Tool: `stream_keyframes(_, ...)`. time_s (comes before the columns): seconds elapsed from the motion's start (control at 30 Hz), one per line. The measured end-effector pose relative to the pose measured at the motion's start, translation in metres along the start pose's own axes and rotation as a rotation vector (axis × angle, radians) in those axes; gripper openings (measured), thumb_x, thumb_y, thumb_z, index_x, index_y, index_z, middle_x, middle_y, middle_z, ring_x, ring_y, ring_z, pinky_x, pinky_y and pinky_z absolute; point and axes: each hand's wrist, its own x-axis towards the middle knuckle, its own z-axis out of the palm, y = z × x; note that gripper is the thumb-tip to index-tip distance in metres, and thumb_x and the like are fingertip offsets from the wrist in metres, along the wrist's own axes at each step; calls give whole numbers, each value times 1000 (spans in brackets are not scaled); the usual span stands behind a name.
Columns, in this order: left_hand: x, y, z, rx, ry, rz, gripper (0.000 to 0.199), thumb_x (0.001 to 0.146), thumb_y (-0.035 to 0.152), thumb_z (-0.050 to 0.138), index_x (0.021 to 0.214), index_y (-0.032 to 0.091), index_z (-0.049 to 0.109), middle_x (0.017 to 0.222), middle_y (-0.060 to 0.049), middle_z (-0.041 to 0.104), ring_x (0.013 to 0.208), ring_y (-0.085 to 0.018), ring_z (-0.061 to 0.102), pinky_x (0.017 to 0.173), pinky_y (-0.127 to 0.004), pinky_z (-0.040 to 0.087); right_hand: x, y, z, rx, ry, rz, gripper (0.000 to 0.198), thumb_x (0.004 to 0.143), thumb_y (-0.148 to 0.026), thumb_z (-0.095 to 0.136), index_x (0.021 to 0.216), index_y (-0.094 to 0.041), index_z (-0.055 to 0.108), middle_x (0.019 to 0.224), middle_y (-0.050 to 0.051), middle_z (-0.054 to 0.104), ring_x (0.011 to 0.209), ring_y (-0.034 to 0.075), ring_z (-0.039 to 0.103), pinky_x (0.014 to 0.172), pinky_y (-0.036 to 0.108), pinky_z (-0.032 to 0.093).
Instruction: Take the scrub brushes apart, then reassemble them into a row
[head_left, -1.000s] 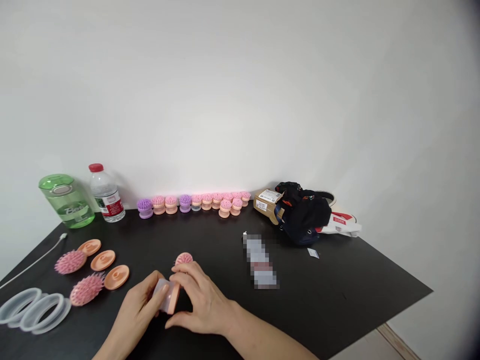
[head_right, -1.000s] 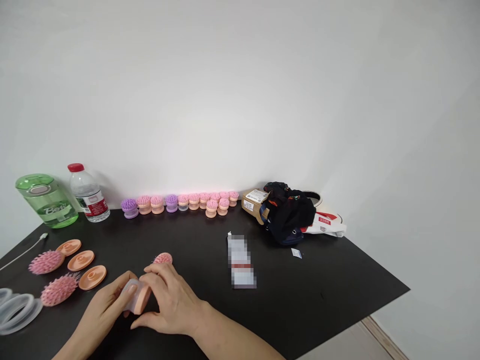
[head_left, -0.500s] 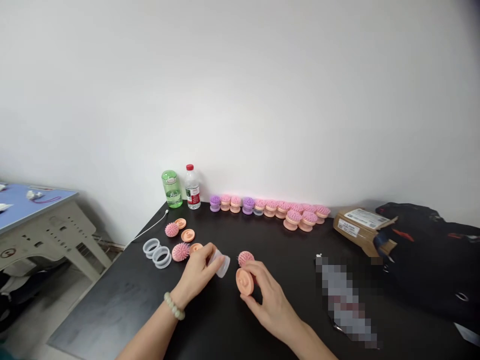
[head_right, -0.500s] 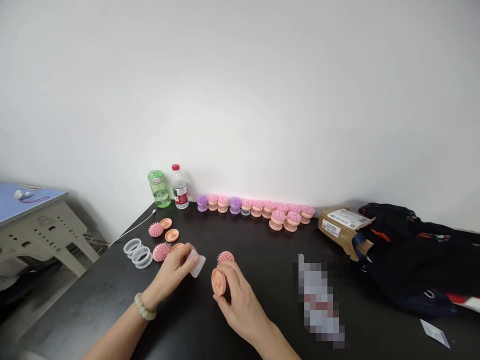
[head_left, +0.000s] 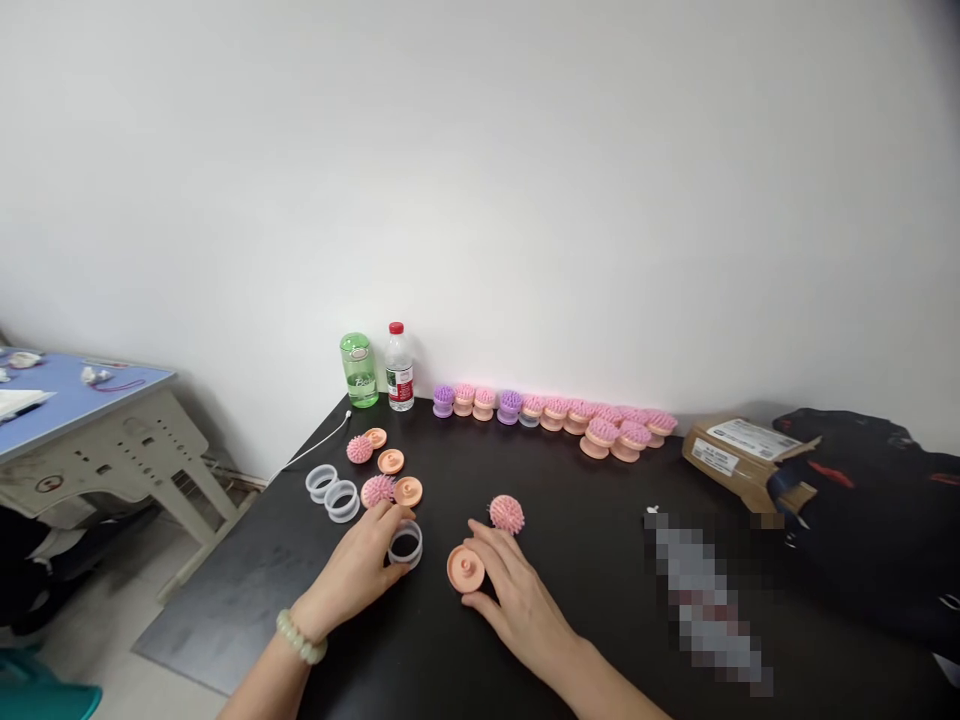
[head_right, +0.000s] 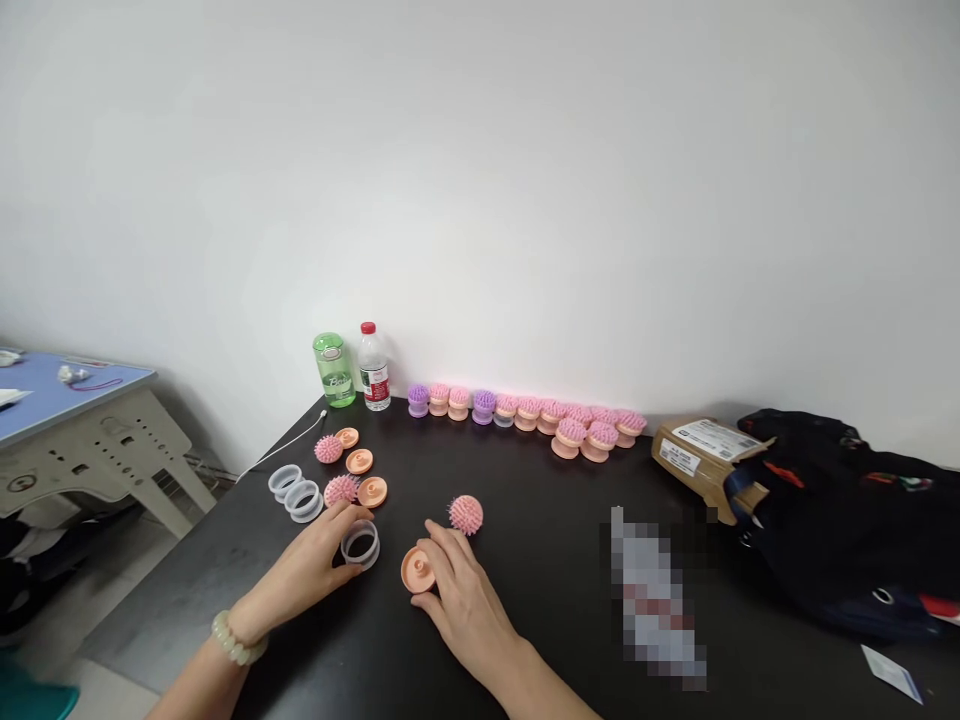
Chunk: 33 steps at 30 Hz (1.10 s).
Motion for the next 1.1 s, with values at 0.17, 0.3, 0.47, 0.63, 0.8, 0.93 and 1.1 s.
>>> stream_keyframes(0.17, -5, 2, 8, -10, 51, 33, 71, 69, 11, 76, 132, 30, 50, 129, -7, 54, 120, -30, 54, 99, -45, 48, 3, 17, -27, -136, 137, 52, 65, 80, -28, 76, 138, -20, 47, 152, 16, 40, 141, 36, 34, 111, 57, 40)
stream_keyframes(0.3, -9, 12, 24, 92, 78, 125, 89, 62, 21, 88, 139, 34, 46, 139, -10, 48, 130, -36, 45, 105, -56, 43, 2, 28, -38, -73, -51, 357, 106, 65, -26, 85, 152, -27, 24, 164, 13, 14, 149, 36, 16, 113, 57, 36)
stream_keyframes(0.47, -20, 20, 38, 201, 9, 180, 92, 59, 26, 91, 139, 35, 46, 142, -12, 49, 133, -41, 42, 107, -64, 39, 2, 22, -8, 51, -231, 257, 111, 64, -23, 87, 154, -27, 23, 165, 15, 7, 149, 34, 21, 115, 52, 34)
stream_keyframes(0.63, -21, 5, 29, 243, 83, 140, 68, 72, 7, 75, 133, 28, 52, 132, -10, 56, 122, -33, 53, 103, -53, 47, 20, 5, 29, -21, -210, 76, 101, 65, -19, 88, 150, -28, 34, 161, 19, 17, 146, 39, 27, 112, 55, 38)
stream_keyframes(0.8, 4, -24, 13, 247, 107, 168, 62, 78, -4, 50, 132, 27, 49, 131, -8, 55, 117, -26, 56, 97, -43, 52, 66, -4, 49, -63, -262, 27, 103, 66, -26, 89, 151, -24, 32, 160, 23, 19, 146, 41, 26, 110, 56, 39)
stream_keyframes(0.93, 37, -42, 6, 278, 112, 155, 56, 77, -5, 48, 127, 21, 51, 126, -10, 57, 114, -26, 57, 96, -42, 51, 110, 3, 56, -60, -301, 79, 99, 70, -28, 86, 152, -22, 31, 160, 24, 19, 147, 41, 24, 111, 55, 38)
stream_keyframes(1.1, 63, -53, 2, 335, 151, 88, 55, 76, -5, 48, 125, 21, 50, 123, -11, 56, 114, -26, 56, 94, -44, 50, 141, 13, 62, -59, -279, 111, 94, 74, -29, 83, 152, -20, 31, 159, 26, 20, 146, 42, 26, 111, 57, 37)
